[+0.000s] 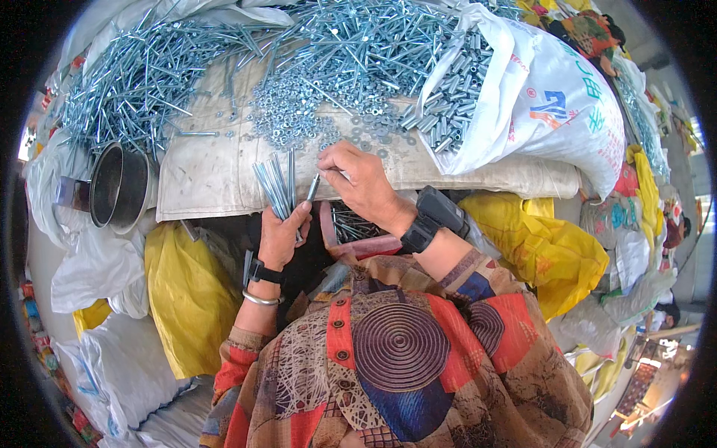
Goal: Bundling metal bolts by sliding washers onto them and placing them in a container.
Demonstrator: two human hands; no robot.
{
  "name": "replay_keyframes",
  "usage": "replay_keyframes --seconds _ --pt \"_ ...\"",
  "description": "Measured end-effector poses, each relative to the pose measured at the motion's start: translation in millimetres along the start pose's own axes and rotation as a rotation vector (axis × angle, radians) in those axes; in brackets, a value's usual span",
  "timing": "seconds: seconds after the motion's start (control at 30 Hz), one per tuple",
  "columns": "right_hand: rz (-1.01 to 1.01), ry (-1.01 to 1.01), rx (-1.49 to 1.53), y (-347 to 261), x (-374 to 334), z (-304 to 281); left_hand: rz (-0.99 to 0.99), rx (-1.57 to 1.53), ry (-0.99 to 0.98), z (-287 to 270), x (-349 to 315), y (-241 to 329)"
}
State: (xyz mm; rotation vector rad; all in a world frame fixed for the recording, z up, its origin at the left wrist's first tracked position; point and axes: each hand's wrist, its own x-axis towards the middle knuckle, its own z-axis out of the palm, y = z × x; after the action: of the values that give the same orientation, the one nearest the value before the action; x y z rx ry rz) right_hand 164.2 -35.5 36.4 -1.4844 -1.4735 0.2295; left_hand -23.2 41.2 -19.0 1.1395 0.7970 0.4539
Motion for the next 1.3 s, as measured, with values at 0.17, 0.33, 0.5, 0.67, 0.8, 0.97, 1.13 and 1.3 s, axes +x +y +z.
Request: replay_keyframes --seconds 0.17,0.33,0.5,0.67,0.8,0.97,1.13,1.3 --pt "0.443 0.152 0.603 1 6 1 0.002 -0.097 -0.036 -1 -1 1" --pt "0.463 0.076 0.658 5 4 6 -0.011 -0.076 -0.027 -1 -2 4" --pt "0.451 0.054 0.591 0 4 8 0.019 -0.058 -0.031 -1 -1 1" --pt "0.23 0.026 0.101 -8 -2 11 0.035 -0.044 -0.027 -2 0 -1" --pt "-0.24 -0.018 -0.322 -1 2 8 0.029 -0.081 -0.003 -3 -2 1" --pt "-0.183 0.014 -0.478 47 48 0 -0.013 -0.108 0.01 -2 -3 4" --pt "-0.231 -0.074 -0.645 82 73 23 -0.015 -0.073 0.018 -4 -2 4" --pt "-0.209 -0.089 -0.721 80 78 25 -0.011 -0.044 0.029 -3 -4 8"
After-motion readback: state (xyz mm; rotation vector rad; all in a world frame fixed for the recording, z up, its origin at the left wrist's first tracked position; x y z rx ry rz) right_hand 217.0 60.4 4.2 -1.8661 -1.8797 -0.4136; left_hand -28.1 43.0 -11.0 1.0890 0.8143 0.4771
